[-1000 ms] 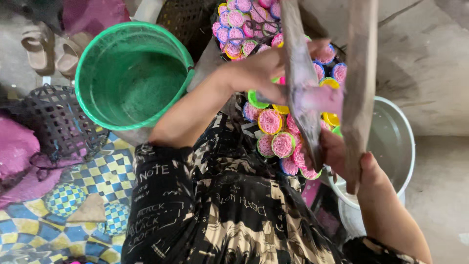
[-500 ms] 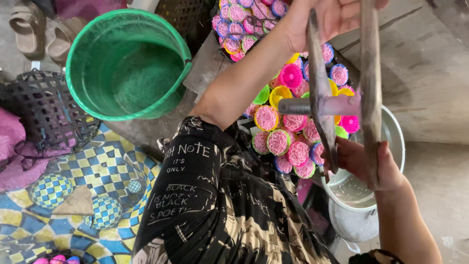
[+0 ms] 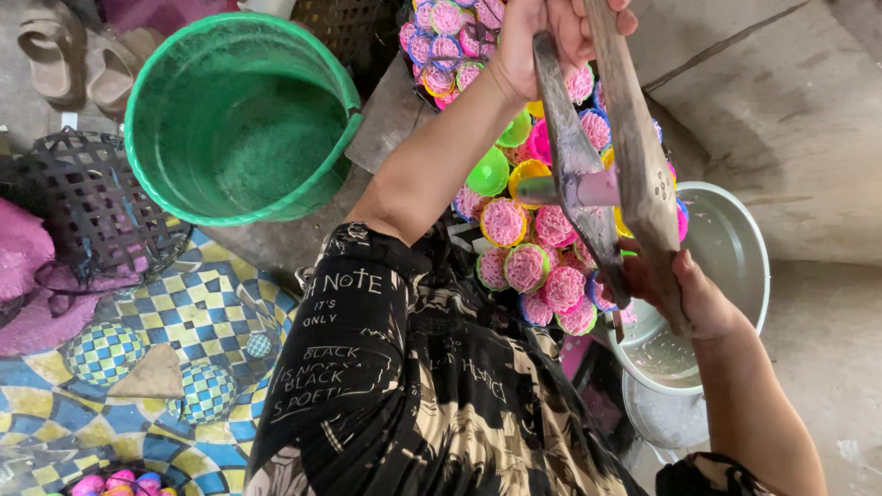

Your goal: The person scoops pink paste from a basin into a handheld wooden extruder, then presses it with a wooden stick to extrude the paste in thin strands over colorful cups, building up a decorative layer on each cup. They repeat the loading, pressing, and cutting of strands while adding finished cups to a growing batch.

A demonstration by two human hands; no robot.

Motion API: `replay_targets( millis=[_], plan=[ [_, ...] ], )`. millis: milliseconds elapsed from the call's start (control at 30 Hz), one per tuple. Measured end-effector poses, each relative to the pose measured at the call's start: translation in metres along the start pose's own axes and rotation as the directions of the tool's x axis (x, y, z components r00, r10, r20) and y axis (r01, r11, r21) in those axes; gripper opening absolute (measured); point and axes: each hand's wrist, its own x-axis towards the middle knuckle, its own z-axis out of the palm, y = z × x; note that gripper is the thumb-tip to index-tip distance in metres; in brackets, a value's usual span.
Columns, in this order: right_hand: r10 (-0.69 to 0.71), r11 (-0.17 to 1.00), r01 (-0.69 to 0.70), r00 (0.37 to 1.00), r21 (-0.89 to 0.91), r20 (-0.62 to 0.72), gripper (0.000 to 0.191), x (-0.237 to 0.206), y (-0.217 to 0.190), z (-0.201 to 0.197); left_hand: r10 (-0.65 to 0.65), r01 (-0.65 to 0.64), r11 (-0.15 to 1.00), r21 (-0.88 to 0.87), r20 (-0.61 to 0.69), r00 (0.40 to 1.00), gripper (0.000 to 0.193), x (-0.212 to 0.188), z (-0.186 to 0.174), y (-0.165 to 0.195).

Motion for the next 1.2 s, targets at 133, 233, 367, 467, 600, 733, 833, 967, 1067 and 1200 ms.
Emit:
replay_targets(
  millis=[133, 233, 367, 467, 600, 733, 833, 967, 1067, 1200],
  plan=[
    [0.014, 1.0, -0.015, 0.986, -0.002, -0.167, 0.093, 0.013, 0.02, -0.024, 0.057, -0.06, 0.997, 0.057, 0.056, 0.997, 0.06, 0.01, -0.011, 0.01],
    [-0.06, 0.997, 0.049, 0.983, -0.064, -0.173, 0.088, 0.018, 0.032, -0.047, 0.045, -0.044, 0.998, 0.038, -0.011, 0.999, 0.058, 0.016, -0.012, 0.01],
    [-0.091, 0.991, 0.079, 0.989, -0.107, -0.113, 0.084, 0.009, 0.036, -0.064, 0.118, -0.117, 0.993, -0.017, 0.064, 0.991, 0.056, 0.017, -0.008, 0.0],
    [-0.066, 0.989, 0.037, 0.977, -0.145, -0.204, 0.082, -0.006, 0.032, -0.059, -0.023, 0.02, 0.999, -0.028, -0.121, 0.992, 0.054, 0.011, -0.003, -0.009],
    [-0.067, 0.993, 0.037, 0.961, -0.114, -0.268, 0.081, -0.008, 0.033, -0.034, -0.058, 0.045, 0.991, -0.125, -0.11, 0.992, 0.053, -0.006, -0.002, -0.009],
    [-0.1, 0.986, 0.053, 0.947, -0.157, -0.305, 0.078, 0.007, 0.036, -0.015, 0.069, -0.06, 0.993, 0.097, -0.085, 0.994, 0.043, -0.011, -0.01, 0.001],
    [-0.142, 0.975, 0.084, 0.948, -0.205, -0.285, 0.079, 0.014, 0.033, -0.011, 0.129, -0.108, 0.982, 0.157, -0.129, 0.983, 0.047, -0.005, -0.016, 0.005],
    [-0.154, 0.967, 0.072, 0.928, -0.244, -0.34, 0.075, 0.011, 0.026, -0.012, -0.039, 0.042, 0.999, 0.023, -0.101, 0.994, 0.049, 0.001, -0.005, 0.006],
    [-0.137, 0.968, 0.049, 0.925, -0.245, -0.355, 0.073, 0.003, 0.025, -0.008, -0.123, 0.073, 0.978, -0.195, -0.255, 0.959, 0.046, 0.0, 0.014, 0.006],
    [-0.093, 0.976, 0.017, 0.933, -0.216, -0.348, 0.072, -0.002, 0.027, 0.003, -0.065, 0.039, 0.992, -0.12, -0.219, 0.974, 0.047, -0.013, 0.025, 0.013]
  ],
)
